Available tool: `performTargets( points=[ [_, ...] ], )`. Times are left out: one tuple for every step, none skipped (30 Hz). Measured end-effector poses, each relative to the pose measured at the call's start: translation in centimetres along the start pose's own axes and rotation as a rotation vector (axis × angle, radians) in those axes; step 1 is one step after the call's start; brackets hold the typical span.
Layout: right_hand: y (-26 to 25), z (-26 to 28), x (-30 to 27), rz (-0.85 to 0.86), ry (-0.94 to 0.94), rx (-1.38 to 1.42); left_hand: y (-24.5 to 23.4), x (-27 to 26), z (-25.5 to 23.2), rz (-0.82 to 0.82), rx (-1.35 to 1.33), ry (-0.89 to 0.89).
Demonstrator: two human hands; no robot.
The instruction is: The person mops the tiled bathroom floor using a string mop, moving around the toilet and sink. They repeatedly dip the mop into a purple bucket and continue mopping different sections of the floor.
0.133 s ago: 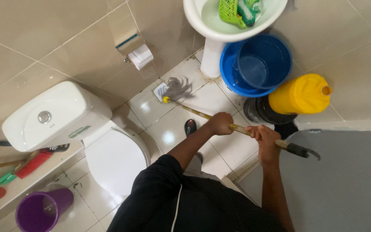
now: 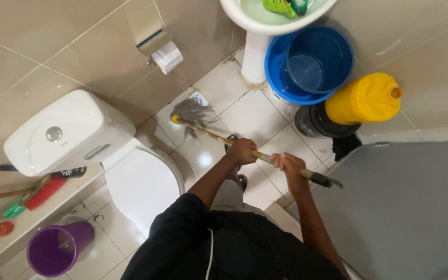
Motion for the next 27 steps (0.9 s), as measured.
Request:
performTargets(
  points=[
    [1.5,-0.8,-0.7,0.029,0.019,-0.021,-0.1,-2.3,0.8,-0.034,-0.03,-0.044],
    [2.4,-1.0,-1.4,0.058,0.038,-0.042,0.0,-4.0,0.9,-0.068,-0.06,-0.088],
    [2.4,-0.6,-1.8,0.06,0.051,-0.077,-0.3,-4.9,-0.2,-0.136,-0.061,-0.057],
    [2.3,-0.2,-2.1,0.062,0.065,-0.112,-0.7,-5.8,-1.5,-0.203,-0.063,-0.026],
    [2.3,0.3,-2.4,0.067,0.075,-0.149,-1.4,-6.4,-2.8,-0.276,-0.062,0.005],
    [2.0,1.4,-3.1,0.074,0.033,-0.152,-1.5,-6.4,-3.9,-0.29,-0.079,-0.006],
    [1.4,2.6,-3.9,0.078,-0.007,-0.156,-1.3,-6.1,-5.2,-0.303,-0.1,-0.018],
    [1.3,3.7,-4.7,0.081,-0.047,-0.16,-1.1,-5.8,-6.4,-0.316,-0.12,-0.029],
    [1.3,5.0,-5.5,0.093,-0.103,-0.135,-1.1,-5.0,-7.7,-0.318,-0.143,0.046],
    [1.2,6.5,-6.6,0.104,-0.158,-0.111,-1.2,-4.2,-8.7,-0.319,-0.166,0.122],
    [1.3,8.2,-7.3,0.115,-0.218,-0.087,-1.6,-3.3,-9.3,-0.339,-0.161,0.201],
    [2.2,9.6,-7.5,0.144,-0.257,-0.137,-1.9,-2.5,-9.5,-0.359,-0.157,0.28],
    [3.4,10.7,-7.9,0.162,-0.29,-0.186,-2.1,-2.0,-9.5,-0.369,-0.16,0.362],
    [4.8,11.7,-7.8,0.181,-0.322,-0.236,-2.6,-1.4,-8.3,-0.364,-0.161,0.388],
    [6.3,12.3,-7.3,0.182,-0.357,-0.295,-3.2,-0.5,-6.6,-0.359,-0.166,0.418],
    [7.9,12.7,-6.4,0.183,-0.39,-0.355,-3.8,0.3,-5.1,-0.355,-0.171,0.448],
    [9.3,12.9,-5.6,0.184,-0.425,-0.418,-4.2,0.9,-3.4,-0.34,-0.03,0.425],
    [10.2,12.7,-4.9,0.171,-0.421,-0.415,-4.9,1.5,-1.8,-0.326,0.112,0.402],
    [11.1,12.2,-4.2,0.155,-0.411,-0.41,-5.2,2.4,0.3,-0.259,0.122,0.325],
    [11.5,11.3,-2.6,0.133,-0.35,-0.376,-5.3,3.1,2.1,-0.19,0.133,0.249],
    [11.5,10.4,-1.0,0.107,-0.287,-0.341,-6.3,3.1,2.9,-0.274,0.137,0.205],
    [11.1,9.5,-0.3,0.082,-0.226,-0.305,-7.1,3.0,3.5,-0.358,0.14,0.161],
    [10.7,9.1,-0.3,0.053,-0.222,-0.357,-7.7,3.1,4.0,-0.445,0.145,0.117],
    [10.4,8.8,-0.5,0.024,-0.217,-0.408,-7.2,3.1,3.4,-0.52,0.077,0.131],
    [10.1,8.7,-0.7,0.002,-0.213,-0.457,-6.5,2.8,2.5,-0.595,0.014,0.139],
    [9.2,8.7,-1.2,-0.042,-0.175,-0.468,-5.9,2.8,1.7,-0.67,-0.051,0.147],
    [8.3,8.8,-2.5,-0.082,-0.13,-0.475,-4.5,3.4,0.6,-0.594,-0.06,0.201]
  ],
)
Point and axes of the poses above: each hand's wrist, its own x-axis towards the middle knuckle, its own y-axis out of the palm, z = x × y, the point moved 9 cm from there along x, towards the middle knuckle, and after that the axes turned 10 degrees about y, right-handed, at the moved point
